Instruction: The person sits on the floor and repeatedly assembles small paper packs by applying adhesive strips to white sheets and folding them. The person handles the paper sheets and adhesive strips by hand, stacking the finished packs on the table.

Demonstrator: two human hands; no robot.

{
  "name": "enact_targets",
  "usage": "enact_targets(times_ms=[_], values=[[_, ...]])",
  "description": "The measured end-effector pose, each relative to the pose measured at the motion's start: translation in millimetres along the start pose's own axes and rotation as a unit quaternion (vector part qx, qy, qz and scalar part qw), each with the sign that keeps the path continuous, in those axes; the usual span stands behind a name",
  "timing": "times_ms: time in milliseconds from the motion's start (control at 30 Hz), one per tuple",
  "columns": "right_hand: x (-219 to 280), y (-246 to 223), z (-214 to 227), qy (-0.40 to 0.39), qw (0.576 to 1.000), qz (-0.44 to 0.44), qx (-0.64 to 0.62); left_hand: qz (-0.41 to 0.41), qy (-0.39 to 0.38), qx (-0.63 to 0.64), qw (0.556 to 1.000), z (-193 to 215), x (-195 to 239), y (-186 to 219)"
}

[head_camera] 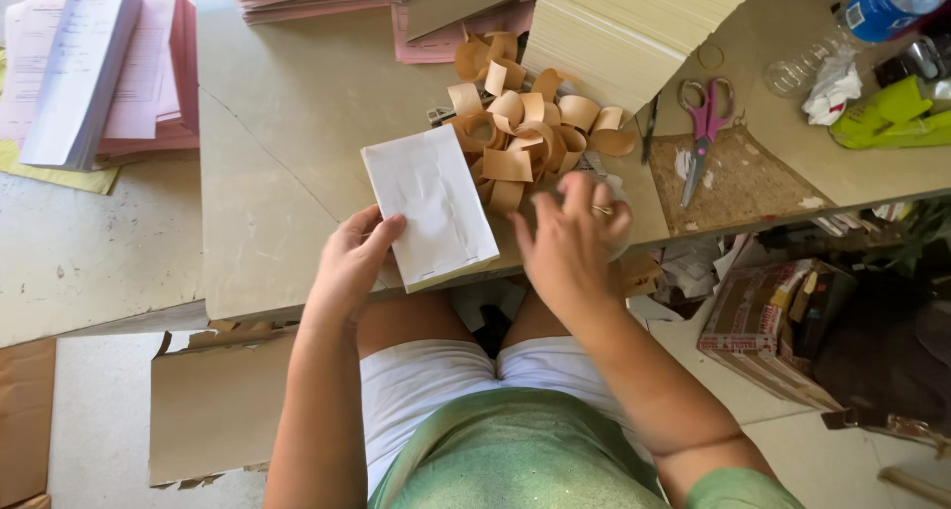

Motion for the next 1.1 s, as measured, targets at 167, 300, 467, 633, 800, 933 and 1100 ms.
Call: enact_targets(times_ms=[167,300,467,633,800,933,1100], values=[[-5,-4,-29,0.020,0.996,-0.052,-0.063,-0.083,0.062,-0.055,0.993,35,7,19],[-2,7,16,0.043,0.960,0.001,-0.278,-0.336,0.197,-0.172,0.905,40,53,51],[8,82,31,0.055,0.913,-0.061,-0.400,-0.623,0.113,-0.186,0.752,-54,124,48],[23,125,70,0.105,0.923,-0.071,-0.363,-0.670,-0.034,-0.276,0.689,-163,127,24],[47,150,72,0.127,0.901,-0.131,-0.393,-0.631,-0.052,-0.383,0.673,-196,91,-11],[46,145,41,0.016,0.839,-0.173,-0.516,-0.629,-0.053,-0.413,0.657,-186,87,-3],[20,117,6,-0.071,0.907,-0.133,-0.394,-0.662,0.009,-0.320,0.677,-162,100,5]])
Point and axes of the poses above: each hand's wrist, its own x-axis away from the middle knuckle, its own z-axis out of the back of the hand, y = z × x, the point moved 9 cm from there along -x, towards the middle knuckle, and after that the axes turned 10 degrees about x, right-handed, at the moved point
